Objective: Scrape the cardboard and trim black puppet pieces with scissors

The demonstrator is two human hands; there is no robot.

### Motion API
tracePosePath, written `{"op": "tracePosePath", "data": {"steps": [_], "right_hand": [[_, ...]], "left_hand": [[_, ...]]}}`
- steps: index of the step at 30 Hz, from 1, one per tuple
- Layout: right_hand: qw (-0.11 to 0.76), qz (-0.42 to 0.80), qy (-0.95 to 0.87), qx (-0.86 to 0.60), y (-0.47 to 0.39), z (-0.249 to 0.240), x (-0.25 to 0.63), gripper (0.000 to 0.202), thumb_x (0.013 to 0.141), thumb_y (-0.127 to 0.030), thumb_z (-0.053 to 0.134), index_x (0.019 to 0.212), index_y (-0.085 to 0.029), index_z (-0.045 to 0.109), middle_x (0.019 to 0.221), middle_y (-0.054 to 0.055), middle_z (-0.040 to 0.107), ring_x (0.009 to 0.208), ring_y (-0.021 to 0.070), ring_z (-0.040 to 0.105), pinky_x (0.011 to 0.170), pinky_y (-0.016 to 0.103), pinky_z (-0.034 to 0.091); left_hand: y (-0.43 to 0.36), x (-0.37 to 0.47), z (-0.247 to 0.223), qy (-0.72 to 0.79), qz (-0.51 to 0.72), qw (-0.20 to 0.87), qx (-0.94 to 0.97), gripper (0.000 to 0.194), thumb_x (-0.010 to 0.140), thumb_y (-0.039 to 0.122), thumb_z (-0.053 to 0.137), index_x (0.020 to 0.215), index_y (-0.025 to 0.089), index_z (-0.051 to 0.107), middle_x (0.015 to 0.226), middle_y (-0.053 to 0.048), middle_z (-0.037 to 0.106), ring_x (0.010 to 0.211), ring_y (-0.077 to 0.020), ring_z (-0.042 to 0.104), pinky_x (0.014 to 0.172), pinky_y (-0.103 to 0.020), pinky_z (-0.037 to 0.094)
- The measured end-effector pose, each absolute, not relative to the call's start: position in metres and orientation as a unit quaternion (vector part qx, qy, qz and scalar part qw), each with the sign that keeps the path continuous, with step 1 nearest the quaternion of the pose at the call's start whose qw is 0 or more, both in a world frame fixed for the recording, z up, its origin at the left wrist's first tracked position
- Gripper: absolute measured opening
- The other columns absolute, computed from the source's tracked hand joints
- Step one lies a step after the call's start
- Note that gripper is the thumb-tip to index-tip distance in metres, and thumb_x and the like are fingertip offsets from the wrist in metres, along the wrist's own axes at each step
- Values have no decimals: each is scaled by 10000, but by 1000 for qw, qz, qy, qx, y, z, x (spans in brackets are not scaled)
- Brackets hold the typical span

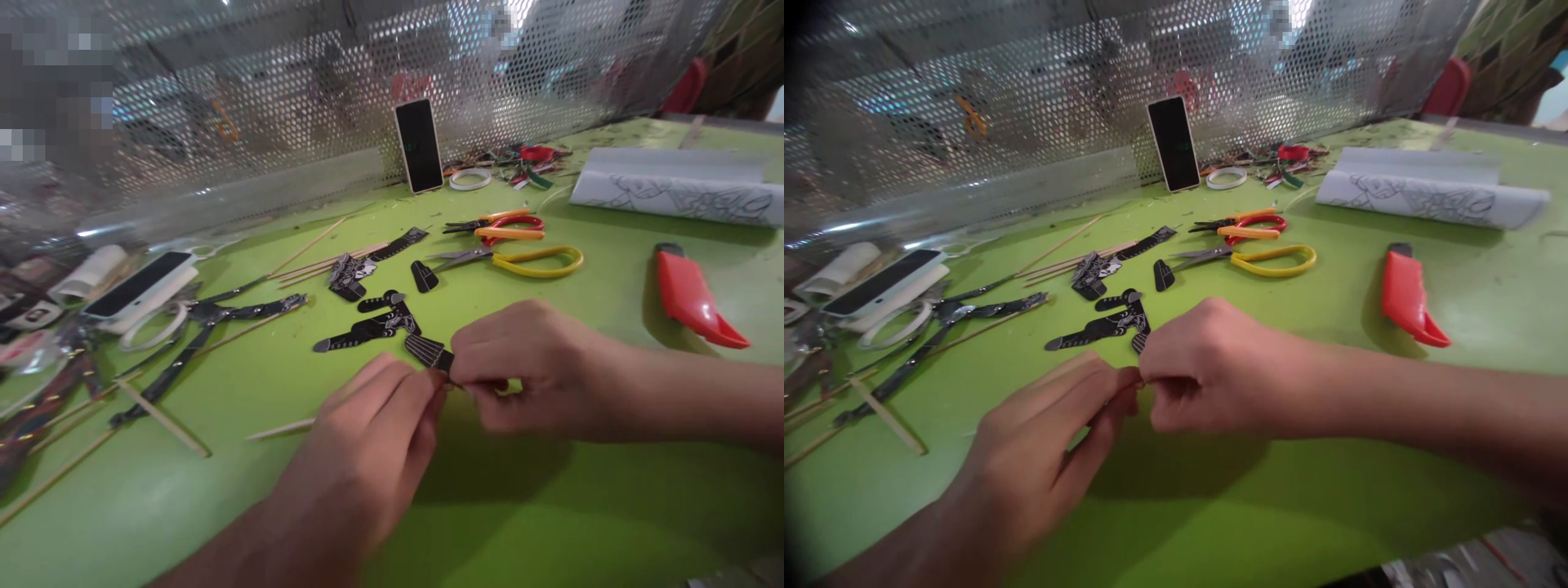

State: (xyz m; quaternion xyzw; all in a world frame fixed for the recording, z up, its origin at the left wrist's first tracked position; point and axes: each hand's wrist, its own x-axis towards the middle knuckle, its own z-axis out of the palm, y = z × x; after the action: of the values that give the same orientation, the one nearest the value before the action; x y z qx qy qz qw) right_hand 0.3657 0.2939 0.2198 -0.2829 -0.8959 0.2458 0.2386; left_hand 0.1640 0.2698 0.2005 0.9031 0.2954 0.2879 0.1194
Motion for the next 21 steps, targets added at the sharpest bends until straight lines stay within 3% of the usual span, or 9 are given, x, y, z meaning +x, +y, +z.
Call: {"op": "tracePosePath", "data": {"steps": [4,9,16,21], "right_hand": [[213,221,-923,-232,298,217,367,261,746,-39,488,579,-195,360,613,-36,345,584,97,305,556,258,242],[220,263,-896,-280,297,213,367,245,690,-19,480,552,-183,362,582,-54,305,547,76,268,526,241,238],[159,416,-811,-380,294,215,366,195,733,-108,466,552,-173,433,534,-60,332,512,66,292,456,213,242],[110,500,-739,-438,294,219,362,186,719,-142,439,555,-170,524,513,-42,479,484,78,374,434,214,280]], "left_hand": [[271,165,198,290,273,115,910,206,910,48,420,764,143,530,674,-15,498,616,-133,431,525,-258,353],[272,162,192,274,266,121,916,178,896,18,419,858,100,573,724,-42,532,642,-147,440,551,-283,374],[272,158,193,239,253,65,935,185,870,-12,441,947,50,597,770,-67,533,656,-170,447,560,-321,381],[270,160,195,243,260,61,932,187,876,-8,437,909,61,608,727,-44,493,628,-160,414,536,-315,348]]}}
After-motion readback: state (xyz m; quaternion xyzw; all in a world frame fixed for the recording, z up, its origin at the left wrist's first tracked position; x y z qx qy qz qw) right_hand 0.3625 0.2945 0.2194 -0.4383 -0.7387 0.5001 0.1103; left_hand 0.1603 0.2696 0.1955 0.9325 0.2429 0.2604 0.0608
